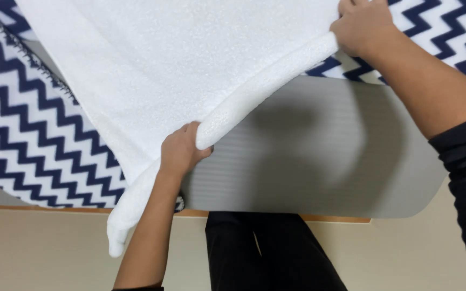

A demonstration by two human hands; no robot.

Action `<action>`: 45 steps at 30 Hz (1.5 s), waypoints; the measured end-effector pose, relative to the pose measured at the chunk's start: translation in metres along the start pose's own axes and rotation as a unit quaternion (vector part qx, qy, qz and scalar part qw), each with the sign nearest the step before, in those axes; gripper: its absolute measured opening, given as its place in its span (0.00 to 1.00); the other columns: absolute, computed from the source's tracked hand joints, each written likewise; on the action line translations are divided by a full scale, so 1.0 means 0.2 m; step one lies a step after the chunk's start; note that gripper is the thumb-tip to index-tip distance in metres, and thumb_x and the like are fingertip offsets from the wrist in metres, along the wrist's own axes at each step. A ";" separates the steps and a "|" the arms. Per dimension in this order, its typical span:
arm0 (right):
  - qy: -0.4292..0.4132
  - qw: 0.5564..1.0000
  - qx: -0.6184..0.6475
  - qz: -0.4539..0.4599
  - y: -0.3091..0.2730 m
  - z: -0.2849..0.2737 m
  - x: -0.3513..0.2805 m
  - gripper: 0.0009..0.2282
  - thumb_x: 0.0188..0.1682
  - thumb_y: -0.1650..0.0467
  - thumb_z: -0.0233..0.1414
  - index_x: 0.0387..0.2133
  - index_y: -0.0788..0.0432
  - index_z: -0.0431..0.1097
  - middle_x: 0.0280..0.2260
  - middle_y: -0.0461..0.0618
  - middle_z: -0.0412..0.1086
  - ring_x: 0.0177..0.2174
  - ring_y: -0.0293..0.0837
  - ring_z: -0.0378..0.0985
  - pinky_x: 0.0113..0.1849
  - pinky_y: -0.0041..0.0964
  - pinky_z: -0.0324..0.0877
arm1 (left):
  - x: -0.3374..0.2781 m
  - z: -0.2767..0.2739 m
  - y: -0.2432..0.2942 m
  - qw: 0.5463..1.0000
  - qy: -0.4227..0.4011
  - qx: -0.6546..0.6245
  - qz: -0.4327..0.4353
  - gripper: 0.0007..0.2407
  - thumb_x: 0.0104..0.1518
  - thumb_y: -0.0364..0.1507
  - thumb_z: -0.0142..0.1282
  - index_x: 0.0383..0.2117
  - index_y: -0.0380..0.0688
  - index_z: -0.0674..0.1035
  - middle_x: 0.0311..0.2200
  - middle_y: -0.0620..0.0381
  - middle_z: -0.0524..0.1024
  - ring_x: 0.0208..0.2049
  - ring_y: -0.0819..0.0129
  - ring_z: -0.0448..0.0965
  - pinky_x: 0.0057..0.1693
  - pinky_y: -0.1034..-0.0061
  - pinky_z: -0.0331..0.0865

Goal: The person retrieves a white towel from a wooden rack, unfolds it on a bed, and folds it into a compact rectangle. The person smooths the towel and adjusts the edges to ensure a neat fold.

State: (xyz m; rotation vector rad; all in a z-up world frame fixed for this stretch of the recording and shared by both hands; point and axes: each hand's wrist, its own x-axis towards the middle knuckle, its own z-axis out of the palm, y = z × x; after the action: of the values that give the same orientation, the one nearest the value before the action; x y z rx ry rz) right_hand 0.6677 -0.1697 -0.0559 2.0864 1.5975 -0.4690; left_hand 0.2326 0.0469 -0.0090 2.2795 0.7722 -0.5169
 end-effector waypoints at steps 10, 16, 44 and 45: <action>0.081 0.990 -0.115 -0.004 0.07 0.24 0.04 0.06 0.50 0.67 0.56 0.36 0.41 0.82 0.39 0.38 0.77 0.48 0.40 0.75 0.48 0.51 0.66 | -0.22 -0.21 -0.37 0.964 -0.165 -0.010 -0.208 0.26 0.37 0.32 0.72 0.49 0.61 0.81 0.42 0.58 0.83 0.45 0.57 0.81 0.53 0.60 0.72; 0.165 0.953 -0.251 0.038 -0.14 -0.13 0.04 0.06 0.47 0.62 0.55 0.31 0.35 0.81 0.38 0.35 0.77 0.47 0.37 0.78 0.48 0.43 0.68 | -0.50 -0.30 -0.49 0.975 -0.088 0.068 -0.191 0.30 0.38 0.39 0.75 0.53 0.57 0.80 0.50 0.58 0.79 0.53 0.55 0.75 0.59 0.56 0.64; 0.286 0.898 0.276 0.191 -1.12 -0.27 -0.51 0.09 0.56 0.78 0.52 0.48 0.65 0.69 0.61 0.74 0.60 0.63 0.70 0.59 0.64 0.66 0.51 | -0.88 0.18 -0.78 0.972 0.209 0.093 -0.044 0.39 0.51 0.53 0.62 0.67 0.45 0.65 0.64 0.45 0.66 0.66 0.44 0.61 0.68 0.43 0.48; 0.292 0.897 0.269 0.195 -1.39 -0.36 -0.54 0.09 0.56 0.78 0.52 0.48 0.65 0.69 0.61 0.74 0.60 0.63 0.70 0.59 0.64 0.66 0.51 | -0.88 0.15 -0.78 0.972 0.216 0.091 -0.037 0.39 0.51 0.53 0.62 0.67 0.45 0.65 0.64 0.45 0.66 0.66 0.44 0.61 0.68 0.43 0.48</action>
State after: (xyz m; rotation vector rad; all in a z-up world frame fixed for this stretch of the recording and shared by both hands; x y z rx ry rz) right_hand 0.3708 -0.1566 0.0182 3.1183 1.3608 -0.1452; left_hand -0.0046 0.0528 -0.0063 2.5808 1.0602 -0.1227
